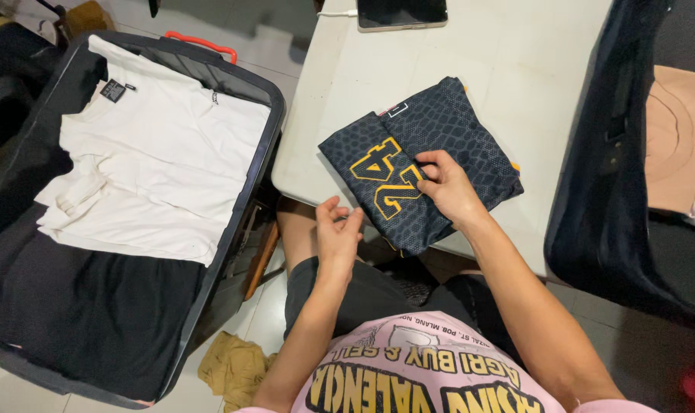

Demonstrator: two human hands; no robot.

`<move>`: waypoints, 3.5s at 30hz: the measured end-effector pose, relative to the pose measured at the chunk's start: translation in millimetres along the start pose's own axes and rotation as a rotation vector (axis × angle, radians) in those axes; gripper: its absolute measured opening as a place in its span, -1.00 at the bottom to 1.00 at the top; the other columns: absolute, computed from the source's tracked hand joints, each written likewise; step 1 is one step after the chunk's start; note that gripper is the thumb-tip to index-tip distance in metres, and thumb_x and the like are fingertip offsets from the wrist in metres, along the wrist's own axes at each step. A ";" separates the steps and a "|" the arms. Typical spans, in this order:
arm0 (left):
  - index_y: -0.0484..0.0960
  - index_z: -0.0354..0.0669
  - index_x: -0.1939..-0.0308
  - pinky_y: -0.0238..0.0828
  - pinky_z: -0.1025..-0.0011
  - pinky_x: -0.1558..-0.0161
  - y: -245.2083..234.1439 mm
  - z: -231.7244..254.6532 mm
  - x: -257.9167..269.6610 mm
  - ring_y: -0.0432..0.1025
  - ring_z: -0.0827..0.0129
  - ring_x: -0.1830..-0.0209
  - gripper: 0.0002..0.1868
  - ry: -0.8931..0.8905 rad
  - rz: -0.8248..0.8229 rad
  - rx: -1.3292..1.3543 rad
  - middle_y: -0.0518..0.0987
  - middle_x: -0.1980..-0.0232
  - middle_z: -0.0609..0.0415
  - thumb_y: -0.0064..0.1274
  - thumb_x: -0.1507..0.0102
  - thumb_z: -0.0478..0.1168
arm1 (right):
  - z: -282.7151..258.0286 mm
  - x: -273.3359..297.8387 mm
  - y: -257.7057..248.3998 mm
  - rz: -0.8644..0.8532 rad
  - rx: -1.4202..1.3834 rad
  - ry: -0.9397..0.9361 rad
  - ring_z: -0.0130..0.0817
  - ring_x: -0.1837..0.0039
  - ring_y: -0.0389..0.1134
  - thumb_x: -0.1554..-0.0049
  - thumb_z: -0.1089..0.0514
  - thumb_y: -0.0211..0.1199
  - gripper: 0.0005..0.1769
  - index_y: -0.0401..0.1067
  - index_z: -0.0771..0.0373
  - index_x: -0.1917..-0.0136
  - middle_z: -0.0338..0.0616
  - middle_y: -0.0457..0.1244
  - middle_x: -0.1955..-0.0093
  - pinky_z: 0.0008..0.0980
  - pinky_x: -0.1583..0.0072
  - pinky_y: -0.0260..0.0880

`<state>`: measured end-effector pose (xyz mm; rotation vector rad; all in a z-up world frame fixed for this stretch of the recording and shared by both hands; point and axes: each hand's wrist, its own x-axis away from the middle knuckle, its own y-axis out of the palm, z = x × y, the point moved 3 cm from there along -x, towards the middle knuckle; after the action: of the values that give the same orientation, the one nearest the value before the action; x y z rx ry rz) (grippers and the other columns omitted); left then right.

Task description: The person folds various garments including t-shirts, shorts, and pants on a white table and places them into an open suitcase. The person handles each item one at a time, folding them neatly before stacking them inside the suitcase.

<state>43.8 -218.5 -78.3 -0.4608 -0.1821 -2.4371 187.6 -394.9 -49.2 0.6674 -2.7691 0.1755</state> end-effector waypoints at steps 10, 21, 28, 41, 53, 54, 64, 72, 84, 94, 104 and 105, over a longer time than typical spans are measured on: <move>0.49 -0.34 -0.10 0.50 0.42 0.45 34.5 6.4 -9.2 0.50 0.43 0.44 -0.48 -0.040 -0.117 -0.304 0.58 0.34 0.13 0.30 -0.16 -0.15 | -46.6 82.0 52.2 0.240 0.908 -0.643 0.17 -0.39 0.20 -0.07 0.16 0.41 -0.43 0.31 0.37 -0.29 0.19 0.21 -0.35 0.01 -0.36 0.23; 0.60 -0.19 -0.17 0.43 0.44 0.25 41.0 22.0 -6.9 0.39 0.51 0.26 -0.42 -0.268 -0.360 0.134 0.58 0.13 0.17 -0.11 -0.39 0.21 | -32.0 60.9 51.7 0.056 0.896 -0.332 0.25 -0.43 0.16 0.00 0.15 0.39 -0.05 0.01 0.54 -0.50 0.40 0.13 -0.40 -0.02 -0.35 0.23; 0.43 -0.22 -0.30 0.52 0.24 0.01 71.2 32.3 -4.1 0.46 0.24 -0.11 -0.36 -0.183 -0.561 0.260 0.53 -0.20 0.01 -0.11 -0.35 0.20 | -37.3 17.4 -75.6 0.129 0.288 -0.083 0.06 -0.28 0.40 0.08 0.40 0.22 -0.26 0.25 0.35 -0.40 0.29 0.29 -0.29 -0.20 -0.21 0.41; 0.46 -0.40 -0.23 0.41 0.32 0.24 151.5 3.4 -38.4 0.46 0.28 0.23 -0.30 -0.227 -0.403 0.092 0.59 0.06 -0.09 0.23 -0.21 0.07 | -3.7 -24.3 -109.1 0.393 0.960 0.038 0.14 -0.16 0.39 -0.08 -0.28 0.42 -0.22 0.36 0.44 -0.22 0.25 0.36 -0.13 0.01 -0.16 0.38; 0.29 -0.21 -0.10 0.63 0.21 0.20 135.8 46.8 -2.4 0.56 0.19 0.17 -0.53 -0.236 -0.564 0.419 0.55 0.04 -0.12 0.07 -0.16 -0.47 | 16.9 28.8 -70.7 0.333 0.190 0.086 -0.21 -0.01 0.47 -0.14 -0.01 0.35 -0.47 0.35 0.43 -0.19 0.08 0.40 0.01 -0.25 -0.03 0.47; 0.30 -0.22 -0.10 0.63 0.20 0.21 135.6 51.0 -0.4 0.56 0.18 0.19 -0.54 -0.230 -0.568 0.411 0.55 0.05 -0.13 0.03 -0.15 -0.50 | 8.7 35.9 -69.4 0.386 0.294 0.079 -0.20 -0.03 0.47 -0.15 -0.02 0.36 -0.46 0.34 0.42 -0.21 0.10 0.39 -0.01 -0.25 -0.06 0.46; 0.36 -0.32 -0.38 0.34 0.35 -0.25 162.3 55.4 34.2 0.41 0.21 -0.24 -0.45 0.382 -0.786 -0.086 0.50 -0.28 -0.16 0.08 -0.31 -0.31 | -32.6 70.8 -78.1 0.290 -0.092 -0.020 -0.21 -0.17 0.40 -0.21 -0.05 0.25 -0.40 0.22 0.30 -0.38 0.02 0.34 -0.15 -0.26 -0.15 0.44; 0.31 -0.14 -0.38 0.41 0.44 0.15 161.6 47.9 37.6 0.51 0.36 0.03 -0.48 -0.113 -0.765 0.162 0.53 -0.27 -0.02 -0.07 -0.34 -0.13 | -4.7 93.8 -108.0 0.281 -0.528 0.129 -0.23 0.10 0.45 -0.03 0.37 0.25 -0.47 0.35 0.38 -0.29 0.04 0.39 0.01 -0.21 0.06 0.53; 0.37 -0.23 -0.23 0.45 0.48 0.27 179.6 42.4 8.9 0.46 0.44 0.26 -0.64 0.083 -0.500 0.159 0.58 0.01 0.00 -0.11 -0.38 -0.20 | -111.3 163.1 -219.9 0.388 -0.416 -0.122 -0.24 -0.03 0.48 -0.07 0.32 0.26 -0.49 0.43 0.39 -0.31 0.05 0.41 -0.11 -0.27 -0.10 0.53; 0.56 -0.25 0.00 0.46 0.26 0.19 244.5 6.1 65.8 0.52 0.21 0.20 -0.73 0.959 -0.619 -0.566 0.60 0.22 0.05 0.14 -0.23 -0.30 | -83.4 83.5 -501.6 0.427 -0.904 -0.352 -0.06 -0.25 0.42 -0.31 0.27 0.32 -0.69 0.40 0.43 -0.27 0.07 0.33 -0.19 -0.12 -0.49 0.56; 0.56 -0.26 -0.01 0.46 0.22 0.28 249.5 11.1 65.8 0.49 0.19 0.31 -0.68 0.943 -0.618 -0.611 0.57 0.31 0.09 0.16 -0.18 -0.35 | 40.8 -55.5 -552.3 0.923 -1.312 -0.642 0.10 -0.36 0.41 -0.15 0.04 0.13 -0.41 0.45 0.38 -0.37 0.15 0.37 -0.38 0.25 -0.33 0.42; 0.56 -0.26 -0.01 0.46 0.22 0.29 252.2 11.2 64.1 0.49 0.20 0.31 -0.67 0.945 -0.617 -0.611 0.57 0.31 0.09 0.17 -0.17 -0.36 | 64.8 -56.2 -537.7 1.172 -1.358 -0.508 0.31 -0.31 0.42 -0.09 0.35 0.11 -0.49 0.36 0.39 -0.34 0.28 0.32 -0.32 0.53 -0.18 0.40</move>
<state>156.6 -450.1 -40.2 0.6290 0.9610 -2.9865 467.9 -858.9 -100.8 -1.3284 -2.4064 -1.6029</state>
